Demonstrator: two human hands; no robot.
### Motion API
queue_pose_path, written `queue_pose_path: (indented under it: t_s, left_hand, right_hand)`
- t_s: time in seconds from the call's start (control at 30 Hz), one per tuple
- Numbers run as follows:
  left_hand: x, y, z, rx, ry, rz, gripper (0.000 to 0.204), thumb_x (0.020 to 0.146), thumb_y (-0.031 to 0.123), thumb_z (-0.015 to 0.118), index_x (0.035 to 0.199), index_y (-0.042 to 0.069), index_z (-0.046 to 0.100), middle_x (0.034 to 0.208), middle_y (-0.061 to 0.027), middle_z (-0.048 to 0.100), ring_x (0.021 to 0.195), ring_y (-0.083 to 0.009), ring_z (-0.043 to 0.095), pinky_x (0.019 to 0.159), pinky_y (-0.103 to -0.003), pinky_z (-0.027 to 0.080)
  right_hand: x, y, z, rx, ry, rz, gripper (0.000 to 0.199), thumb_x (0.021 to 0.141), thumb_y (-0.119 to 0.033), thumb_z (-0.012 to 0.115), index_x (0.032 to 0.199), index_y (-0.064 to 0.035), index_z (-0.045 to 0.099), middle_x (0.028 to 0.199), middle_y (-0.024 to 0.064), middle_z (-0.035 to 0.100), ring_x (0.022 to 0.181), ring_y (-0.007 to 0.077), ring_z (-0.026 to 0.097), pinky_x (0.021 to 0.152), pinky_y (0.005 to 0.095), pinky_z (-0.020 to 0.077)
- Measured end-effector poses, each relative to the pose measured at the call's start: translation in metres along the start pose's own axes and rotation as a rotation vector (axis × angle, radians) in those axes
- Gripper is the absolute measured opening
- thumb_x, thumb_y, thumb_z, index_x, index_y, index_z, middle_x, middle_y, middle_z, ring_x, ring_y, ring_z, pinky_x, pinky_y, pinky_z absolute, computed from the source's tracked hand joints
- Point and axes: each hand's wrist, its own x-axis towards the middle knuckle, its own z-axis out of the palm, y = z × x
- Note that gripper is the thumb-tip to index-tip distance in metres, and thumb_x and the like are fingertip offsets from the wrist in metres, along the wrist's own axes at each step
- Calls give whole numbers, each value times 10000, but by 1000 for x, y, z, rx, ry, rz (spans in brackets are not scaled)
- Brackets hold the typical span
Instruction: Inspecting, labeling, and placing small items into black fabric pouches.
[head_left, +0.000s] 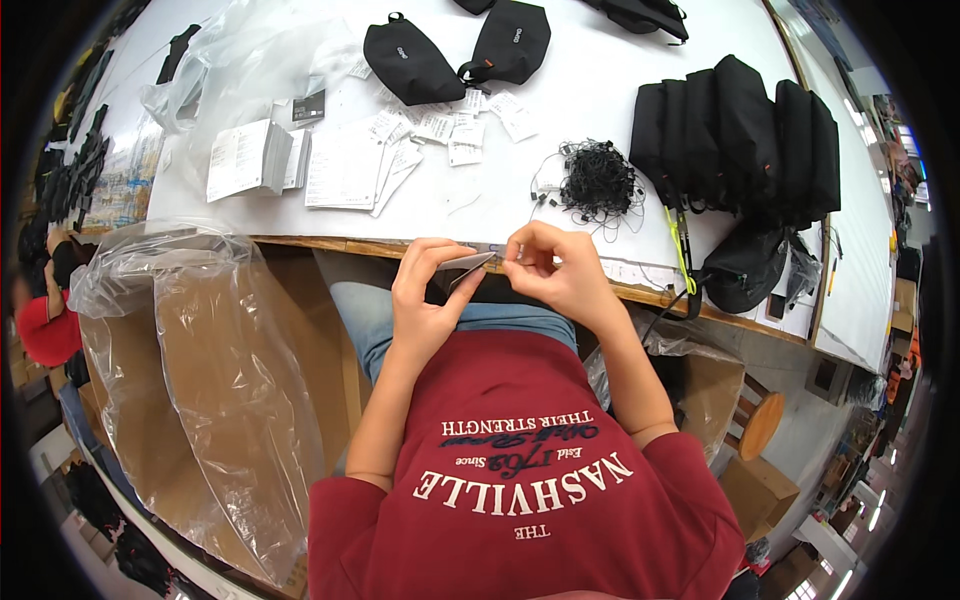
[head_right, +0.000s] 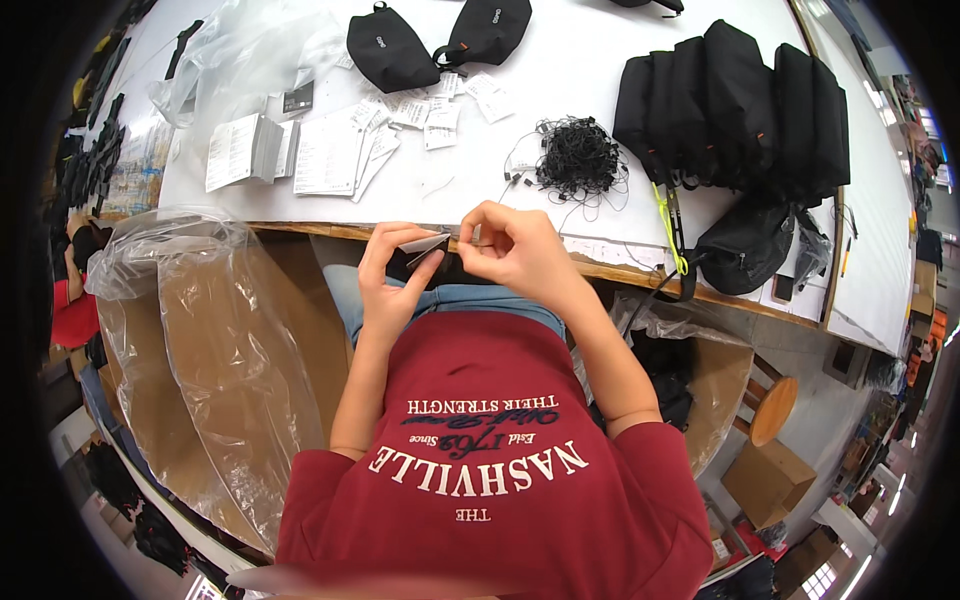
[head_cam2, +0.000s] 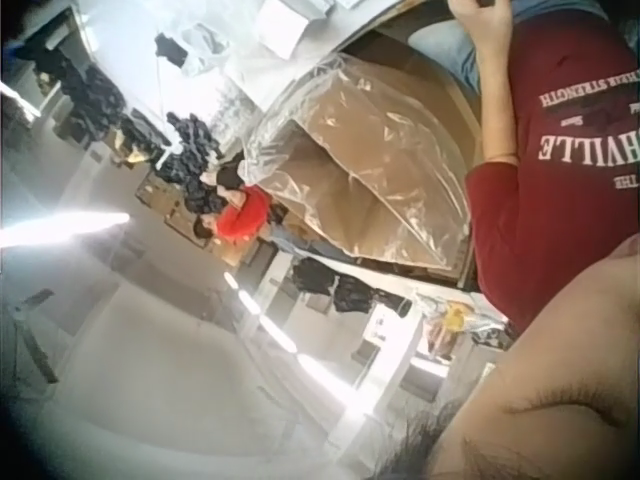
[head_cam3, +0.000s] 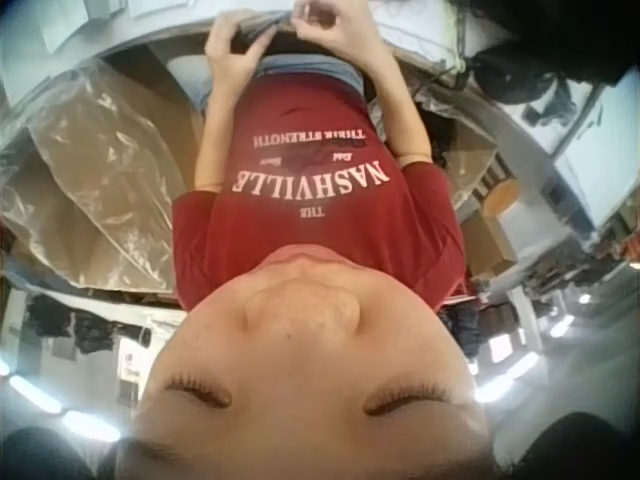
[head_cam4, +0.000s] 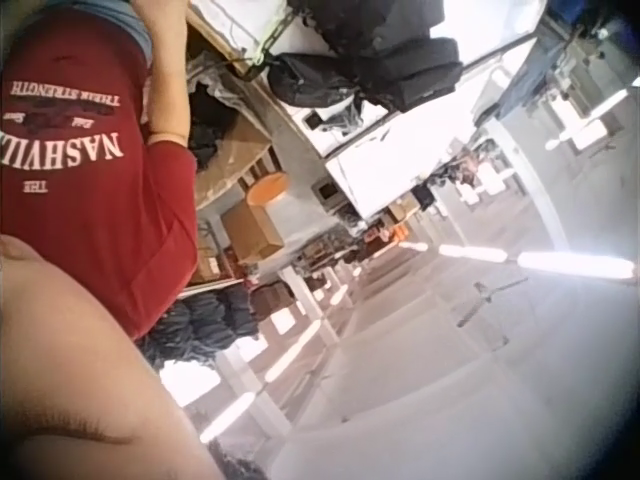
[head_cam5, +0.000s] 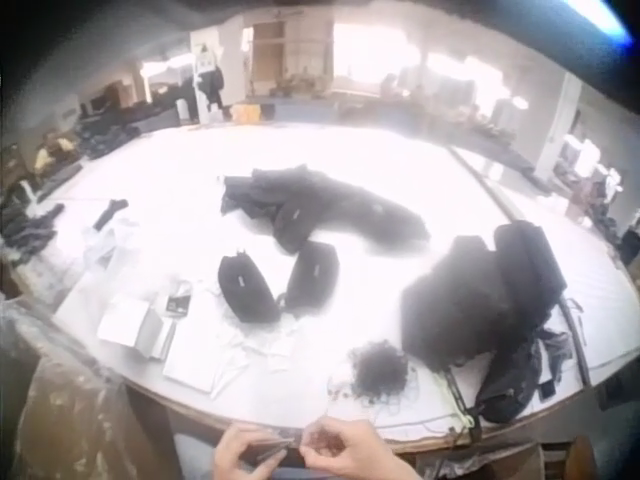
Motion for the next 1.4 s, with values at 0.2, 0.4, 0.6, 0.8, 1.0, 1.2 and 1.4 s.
queue_pose_path:
  t_s: [0.2,0.4,0.6,0.8,1.0,1.2,1.4]
  left_hand:
    - [-3,11,0,-29,5,-68,199,745,28,731,915,28,628,832,-58,613,677,-146,565,587,-249,439]
    - [-2,10,2,18,-12,-4,191,739,22,737,903,33,640,818,-52,614,632,-124,542,540,-235,420]
    - [-2,9,1,103,38,168,245,680,-10,762,901,46,673,820,-52,616,706,-155,562,595,-274,451]
    - [-1,4,-12,-183,-111,80,141,794,89,702,917,29,672,835,-50,604,733,-155,557,647,-274,448]
    - [-2,-1,-13,-533,-433,-388,89,900,79,578,931,3,613,833,-15,581,725,-77,518,680,-222,422]
    - [1,1,-17,-440,-483,-267,46,878,34,589,897,-4,571,812,-32,552,698,-85,514,636,-223,426]
    - [29,11,-2,-537,-349,-278,78,927,46,532,860,20,503,788,-4,490,660,-61,476,610,-198,407]
  right_hand:
    - [-8,-8,5,-69,69,-53,119,747,-106,690,818,-48,613,526,-25,336,476,56,276,447,241,257]
    - [-8,-4,5,-132,111,-126,124,751,-109,702,836,-54,631,547,-7,397,470,75,317,442,245,276]
    - [-8,-6,4,-147,123,-152,124,763,-99,719,843,-48,640,573,8,468,473,76,371,442,236,309]
    - [-14,-9,-1,-32,55,-146,111,787,-54,705,875,-32,642,573,11,484,487,76,389,448,233,327]
    - [-13,-9,-2,-99,-113,-140,122,769,-40,715,867,-52,644,551,-6,409,496,73,365,461,246,320]
    - [-15,-6,-3,14,-244,-51,107,802,-96,710,839,-53,619,556,-42,398,514,51,357,480,228,308]
    - [-16,0,-1,289,-146,-8,106,900,-108,609,870,-30,545,644,-24,514,543,32,431,491,195,335]
